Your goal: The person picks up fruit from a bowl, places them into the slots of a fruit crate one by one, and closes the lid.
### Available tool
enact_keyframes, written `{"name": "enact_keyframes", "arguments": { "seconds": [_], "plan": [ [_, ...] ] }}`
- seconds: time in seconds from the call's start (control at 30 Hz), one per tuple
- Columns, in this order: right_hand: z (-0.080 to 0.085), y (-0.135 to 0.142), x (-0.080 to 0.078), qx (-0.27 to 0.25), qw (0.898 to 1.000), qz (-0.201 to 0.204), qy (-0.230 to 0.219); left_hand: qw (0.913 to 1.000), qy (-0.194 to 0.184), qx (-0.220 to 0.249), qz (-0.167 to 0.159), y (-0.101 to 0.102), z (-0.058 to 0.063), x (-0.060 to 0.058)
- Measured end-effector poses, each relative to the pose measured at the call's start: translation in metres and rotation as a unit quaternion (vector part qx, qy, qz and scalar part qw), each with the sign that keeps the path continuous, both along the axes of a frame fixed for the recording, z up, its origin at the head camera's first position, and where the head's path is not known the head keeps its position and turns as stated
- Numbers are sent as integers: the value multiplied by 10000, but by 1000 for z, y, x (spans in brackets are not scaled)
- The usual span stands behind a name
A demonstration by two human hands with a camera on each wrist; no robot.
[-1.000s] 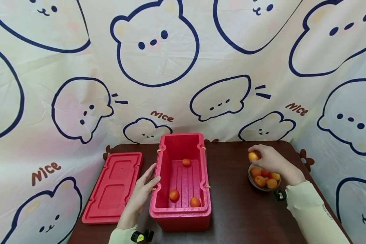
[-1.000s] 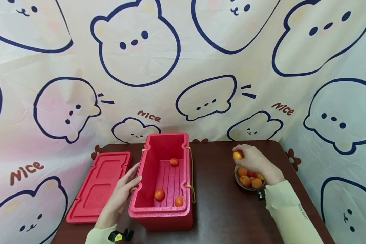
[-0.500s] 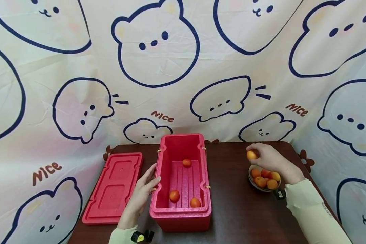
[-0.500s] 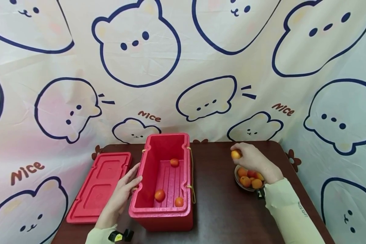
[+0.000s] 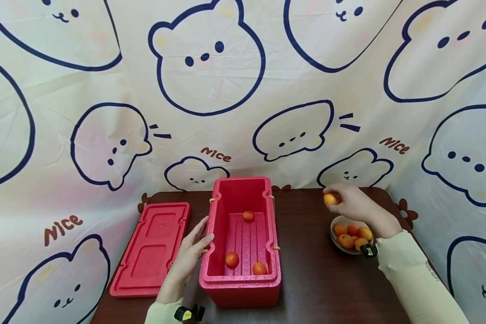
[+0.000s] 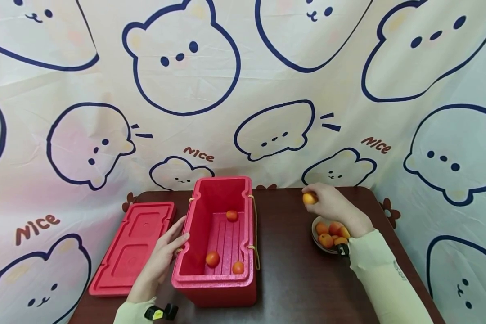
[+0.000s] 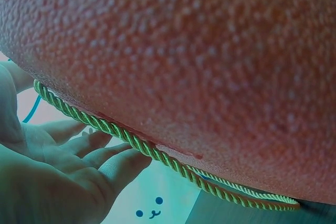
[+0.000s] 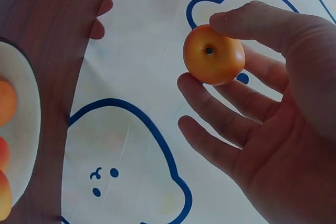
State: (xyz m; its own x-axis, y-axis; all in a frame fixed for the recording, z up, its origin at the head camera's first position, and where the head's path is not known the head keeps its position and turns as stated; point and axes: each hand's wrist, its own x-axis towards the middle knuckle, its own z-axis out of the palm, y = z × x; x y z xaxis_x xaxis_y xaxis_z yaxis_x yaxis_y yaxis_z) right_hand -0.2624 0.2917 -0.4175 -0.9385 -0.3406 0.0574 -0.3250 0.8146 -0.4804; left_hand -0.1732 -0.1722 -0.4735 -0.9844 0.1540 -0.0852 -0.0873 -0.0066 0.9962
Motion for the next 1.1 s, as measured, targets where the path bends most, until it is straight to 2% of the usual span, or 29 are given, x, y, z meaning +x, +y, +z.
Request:
{"name": "enact_keyframes", "arguments": {
  "seconds": [0.5,0.8,1.1],
  "plan": [
    [10,-15,-8,19,9997,161,180,10000,-38,12,1,0,0,-1],
    [14,-25,-13,-56,9999,127,84,10000,-45,-3,16,0,0,-1],
    [19,-38,-16,-125,9996,265,32,10000,-73,-12,20,0,1,-1]
  ]
}}
